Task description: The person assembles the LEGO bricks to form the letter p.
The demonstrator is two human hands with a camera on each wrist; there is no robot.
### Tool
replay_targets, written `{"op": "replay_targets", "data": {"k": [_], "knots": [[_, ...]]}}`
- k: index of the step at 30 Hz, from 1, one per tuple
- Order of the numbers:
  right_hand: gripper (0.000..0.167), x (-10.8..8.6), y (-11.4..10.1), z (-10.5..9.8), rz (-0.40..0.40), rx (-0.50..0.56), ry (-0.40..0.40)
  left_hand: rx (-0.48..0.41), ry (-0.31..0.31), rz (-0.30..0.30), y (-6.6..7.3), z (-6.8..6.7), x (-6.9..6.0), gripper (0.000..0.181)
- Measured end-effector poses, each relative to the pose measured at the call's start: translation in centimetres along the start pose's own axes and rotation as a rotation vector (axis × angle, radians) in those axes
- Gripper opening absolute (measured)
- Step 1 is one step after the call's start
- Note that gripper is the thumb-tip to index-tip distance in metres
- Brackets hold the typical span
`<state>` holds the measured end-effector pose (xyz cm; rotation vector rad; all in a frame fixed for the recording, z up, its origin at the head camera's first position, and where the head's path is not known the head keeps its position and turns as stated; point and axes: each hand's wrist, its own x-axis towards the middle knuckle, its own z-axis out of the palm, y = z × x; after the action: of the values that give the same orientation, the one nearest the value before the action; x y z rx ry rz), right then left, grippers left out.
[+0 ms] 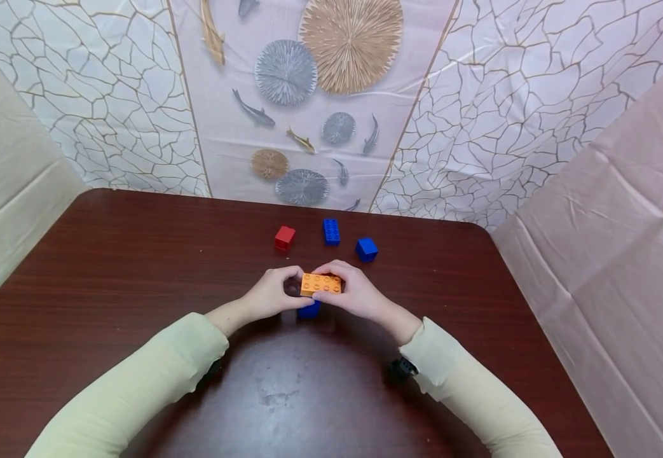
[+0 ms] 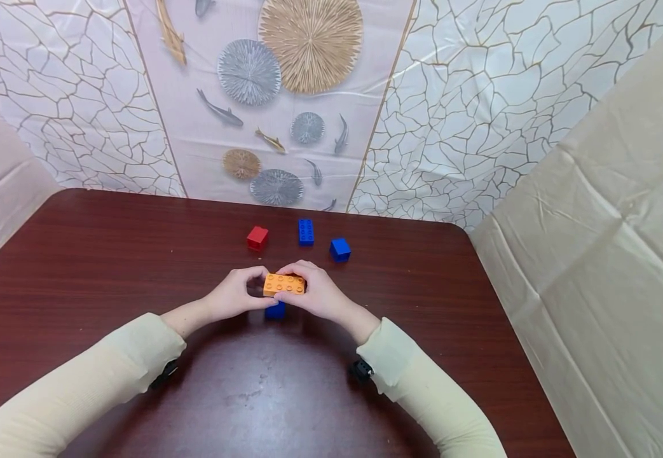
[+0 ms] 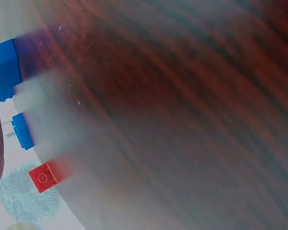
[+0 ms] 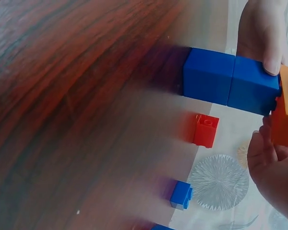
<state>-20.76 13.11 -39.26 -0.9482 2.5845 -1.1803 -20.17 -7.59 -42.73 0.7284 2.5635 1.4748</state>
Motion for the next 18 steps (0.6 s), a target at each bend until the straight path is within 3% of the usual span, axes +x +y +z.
{"op": "replay_targets", "data": {"k": [12, 18], "knots": [[0.032, 0.23, 0.15, -0.31, -0.043, -0.045, 0.013, 0.004, 0.003, 0.006, -0.29, 0.06, 0.02, 0.029], [0.032, 0.22, -0.13, -0.38, -0.019, -0.037, 0.017, 0.011, -0.001, 0.009, -0.26, 0.04, 0.05, 0.028]]}}
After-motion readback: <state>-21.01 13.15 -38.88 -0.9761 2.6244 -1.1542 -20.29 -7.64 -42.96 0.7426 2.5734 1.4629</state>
